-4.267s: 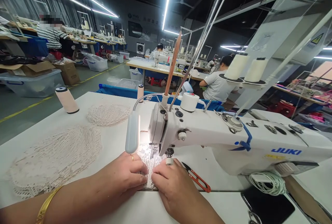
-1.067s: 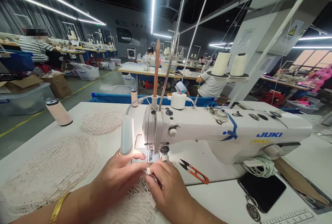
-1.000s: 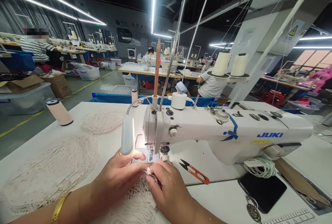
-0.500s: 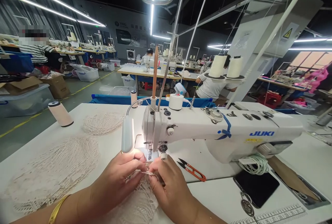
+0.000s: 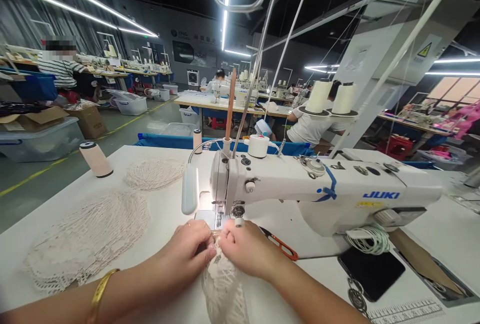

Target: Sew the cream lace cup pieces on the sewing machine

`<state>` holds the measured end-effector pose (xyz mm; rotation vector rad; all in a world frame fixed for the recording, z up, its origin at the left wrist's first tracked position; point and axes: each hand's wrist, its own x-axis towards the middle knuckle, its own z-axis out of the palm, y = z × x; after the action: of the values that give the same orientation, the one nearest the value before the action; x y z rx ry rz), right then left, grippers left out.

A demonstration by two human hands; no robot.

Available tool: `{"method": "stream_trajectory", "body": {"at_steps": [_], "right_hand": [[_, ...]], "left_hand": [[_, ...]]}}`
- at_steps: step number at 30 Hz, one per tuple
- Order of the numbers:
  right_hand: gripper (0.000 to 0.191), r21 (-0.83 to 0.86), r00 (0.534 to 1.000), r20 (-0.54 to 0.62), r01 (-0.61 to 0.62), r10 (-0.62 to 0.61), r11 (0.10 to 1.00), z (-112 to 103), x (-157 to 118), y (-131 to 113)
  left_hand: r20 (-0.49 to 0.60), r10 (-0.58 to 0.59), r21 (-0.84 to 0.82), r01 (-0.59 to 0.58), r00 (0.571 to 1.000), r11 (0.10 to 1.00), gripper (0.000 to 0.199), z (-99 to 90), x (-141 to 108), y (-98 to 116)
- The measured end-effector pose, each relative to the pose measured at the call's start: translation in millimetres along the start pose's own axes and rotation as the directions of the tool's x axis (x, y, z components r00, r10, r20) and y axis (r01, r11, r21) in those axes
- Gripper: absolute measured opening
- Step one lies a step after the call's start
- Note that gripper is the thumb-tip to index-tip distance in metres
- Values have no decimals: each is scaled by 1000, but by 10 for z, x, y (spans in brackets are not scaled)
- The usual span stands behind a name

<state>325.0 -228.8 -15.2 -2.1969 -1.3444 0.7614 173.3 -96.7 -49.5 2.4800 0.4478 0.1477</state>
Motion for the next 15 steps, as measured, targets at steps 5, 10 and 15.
{"method": "stream_trajectory", "body": {"at_steps": [5,10,15], "right_hand": [[28,-110,993,-118,-1,-12,994,149,222,-21],[19,-197,984,-162,38,-71,980,186,91,84],[14,-564,789,-305,302,-534,768,356,-71,284]], "left_hand": [[-286,391,283,-313,875,907,16,167,87,-248],[-267,608,376,-500,748,780,27,181,88,-299],[-311,607,361,-500,732,787,31,197,102,-293]]}}
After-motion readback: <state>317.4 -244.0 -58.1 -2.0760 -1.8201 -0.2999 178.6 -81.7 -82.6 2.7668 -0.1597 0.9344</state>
